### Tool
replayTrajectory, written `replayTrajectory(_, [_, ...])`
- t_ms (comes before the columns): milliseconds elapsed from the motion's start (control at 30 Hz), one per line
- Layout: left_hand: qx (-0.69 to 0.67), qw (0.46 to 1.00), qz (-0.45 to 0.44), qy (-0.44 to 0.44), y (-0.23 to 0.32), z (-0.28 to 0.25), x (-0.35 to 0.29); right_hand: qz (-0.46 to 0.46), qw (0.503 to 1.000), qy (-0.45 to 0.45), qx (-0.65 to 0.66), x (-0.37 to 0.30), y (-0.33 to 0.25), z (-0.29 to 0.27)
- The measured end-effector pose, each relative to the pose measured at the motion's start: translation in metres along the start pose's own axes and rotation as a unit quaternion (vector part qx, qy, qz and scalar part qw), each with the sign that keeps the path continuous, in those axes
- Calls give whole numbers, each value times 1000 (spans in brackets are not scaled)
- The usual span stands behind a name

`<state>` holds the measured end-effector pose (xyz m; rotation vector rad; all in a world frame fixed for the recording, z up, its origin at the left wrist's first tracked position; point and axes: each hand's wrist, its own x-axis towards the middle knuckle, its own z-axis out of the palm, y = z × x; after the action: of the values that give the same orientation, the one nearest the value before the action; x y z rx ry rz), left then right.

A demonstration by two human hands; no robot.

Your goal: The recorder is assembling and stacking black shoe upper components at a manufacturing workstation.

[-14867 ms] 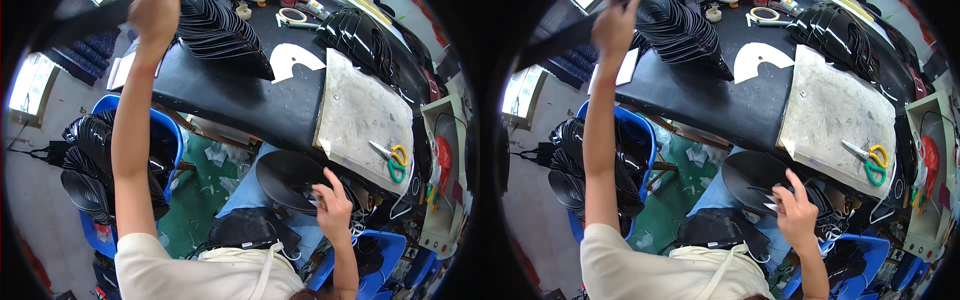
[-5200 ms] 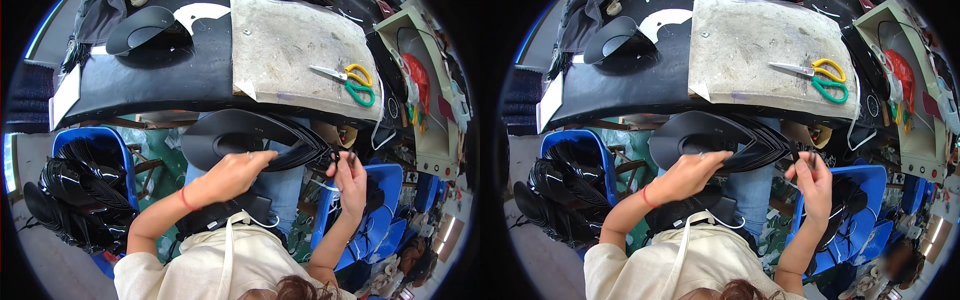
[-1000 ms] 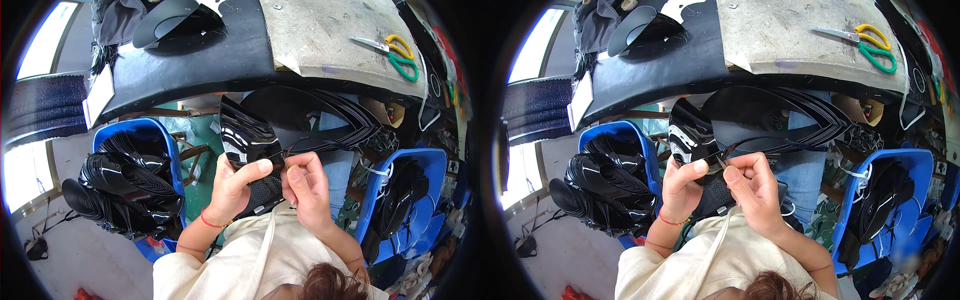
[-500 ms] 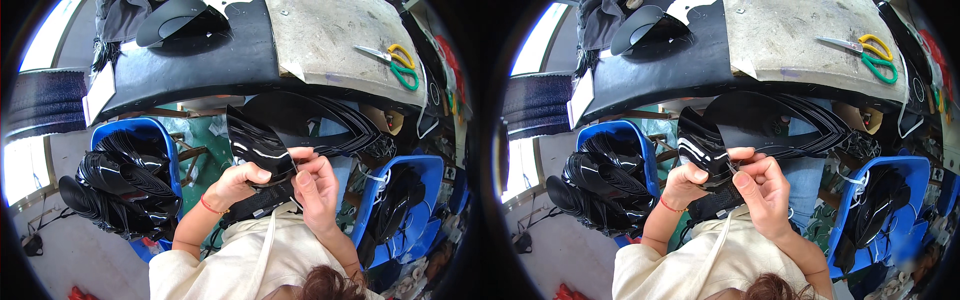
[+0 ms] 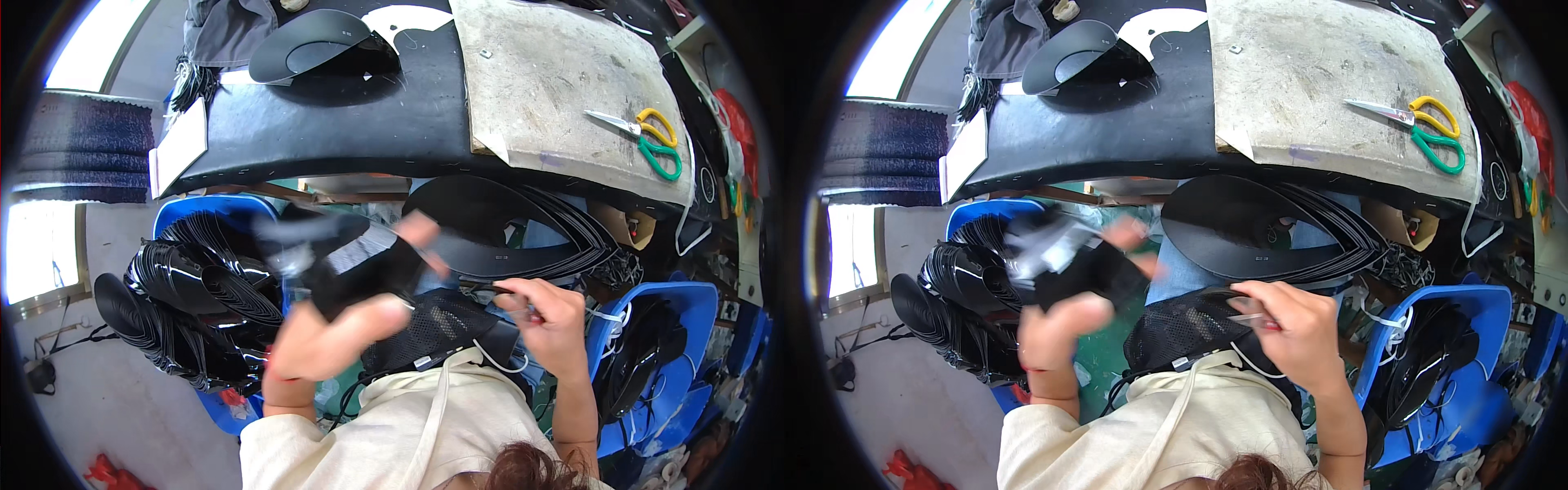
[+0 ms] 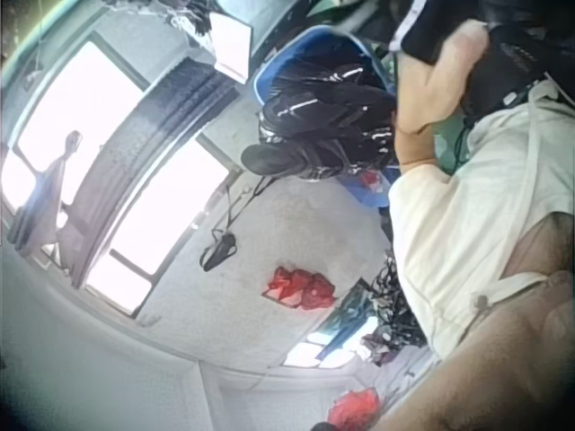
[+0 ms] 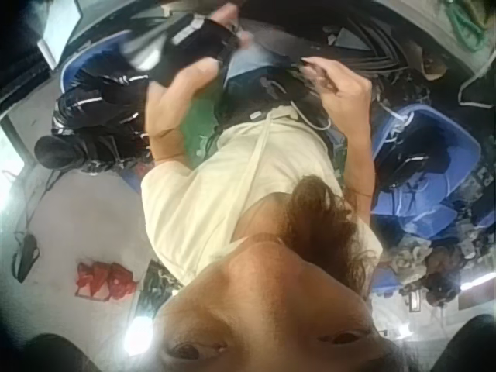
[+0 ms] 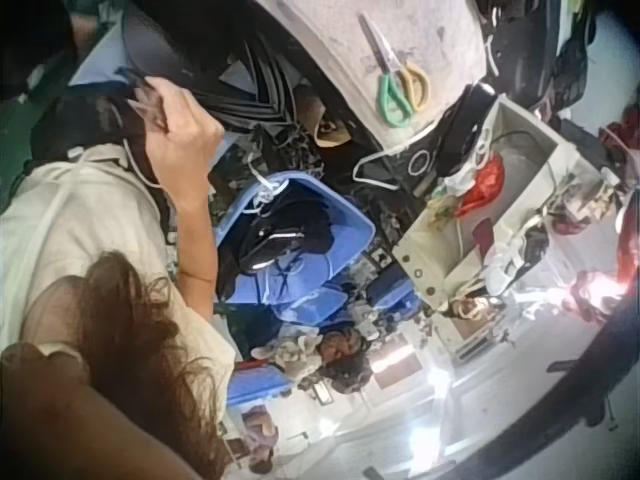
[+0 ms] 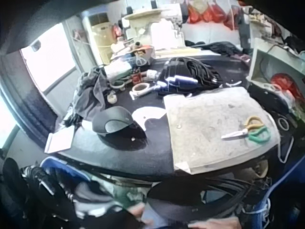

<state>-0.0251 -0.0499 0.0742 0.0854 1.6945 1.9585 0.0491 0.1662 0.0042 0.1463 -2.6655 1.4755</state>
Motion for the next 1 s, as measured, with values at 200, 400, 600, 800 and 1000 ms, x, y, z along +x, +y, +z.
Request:
replayTrajectory(200, [589, 690, 251, 338, 68, -83, 151, 31, 990, 124, 58, -12, 0, -32])
replayTrajectory(400, [682, 587, 332, 283, 20, -74, 277, 142, 935, 304, 115, -44, 17, -72])
replayTrajectory(600, [502, 719, 477, -62, -45, 49, 140, 163, 917, 352, 92, -71, 34, -111])
replayTrajectory(800, [409, 843, 64, -342, -139, 52, 121, 67, 928, 316, 185, -63, 20, -119])
replayTrajectory(1000, [307, 889, 46, -336, -131, 42, 116, 136, 930, 274, 203, -59, 26, -107])
